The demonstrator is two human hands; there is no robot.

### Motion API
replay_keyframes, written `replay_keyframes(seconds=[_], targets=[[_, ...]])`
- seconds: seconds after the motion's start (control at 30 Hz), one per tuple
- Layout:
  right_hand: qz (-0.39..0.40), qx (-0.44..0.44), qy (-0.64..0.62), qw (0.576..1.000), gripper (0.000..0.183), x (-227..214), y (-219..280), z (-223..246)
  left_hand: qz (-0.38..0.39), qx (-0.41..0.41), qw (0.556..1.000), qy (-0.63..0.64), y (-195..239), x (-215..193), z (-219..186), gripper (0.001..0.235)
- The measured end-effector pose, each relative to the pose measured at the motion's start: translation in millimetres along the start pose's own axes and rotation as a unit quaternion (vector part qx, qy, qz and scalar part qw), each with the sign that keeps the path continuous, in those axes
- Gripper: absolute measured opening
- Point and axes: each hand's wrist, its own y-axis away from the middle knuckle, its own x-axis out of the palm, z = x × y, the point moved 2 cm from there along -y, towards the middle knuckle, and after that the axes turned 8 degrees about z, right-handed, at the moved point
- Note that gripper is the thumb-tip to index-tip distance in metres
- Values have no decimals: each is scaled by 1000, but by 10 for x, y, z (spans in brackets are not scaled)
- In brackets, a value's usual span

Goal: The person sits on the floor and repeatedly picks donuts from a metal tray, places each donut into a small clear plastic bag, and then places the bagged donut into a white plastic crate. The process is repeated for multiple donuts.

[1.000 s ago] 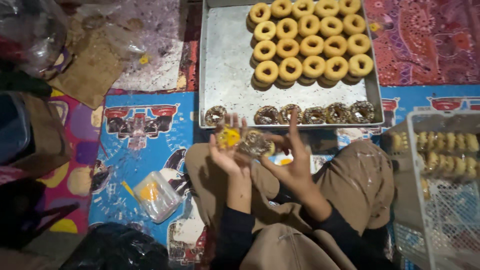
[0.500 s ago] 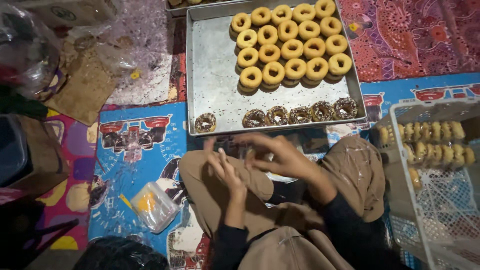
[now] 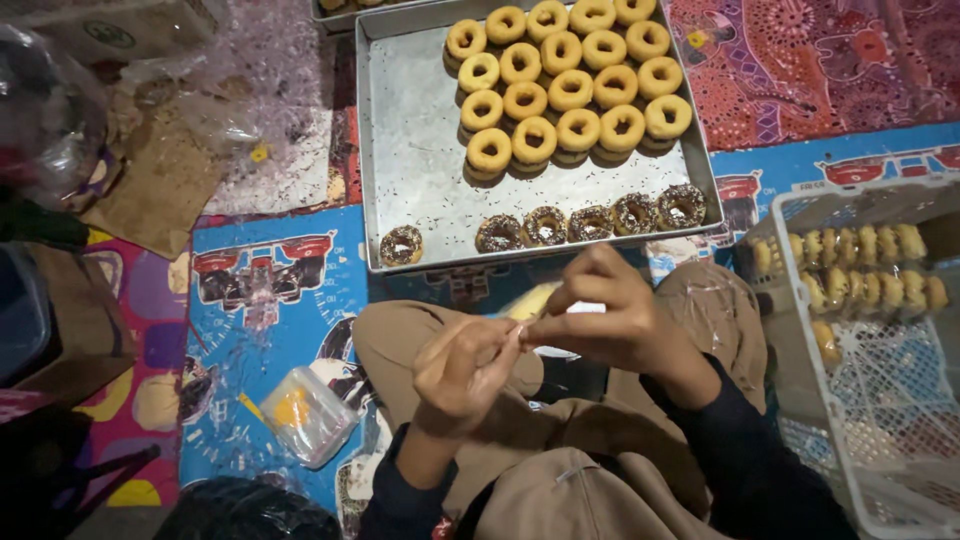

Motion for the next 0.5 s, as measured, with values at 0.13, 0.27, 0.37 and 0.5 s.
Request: replay_keyframes(seconds=[0.13,0.27,0.37,0.5], targets=[[-16,-1,210,977,17,244,402,-225,47,33,996,-63,77,-71,-13,18],[118,326,385,856,32,227,1189,-853,4,-43,999,23,339,-273,362,13],[298,414,80,856,50,609,1515,-1076,-55,-235,953,183,547,-60,868,14],[297,344,-294,841,72,1492,1185,-1112,-47,-421,897,125,661,421,1539,21]])
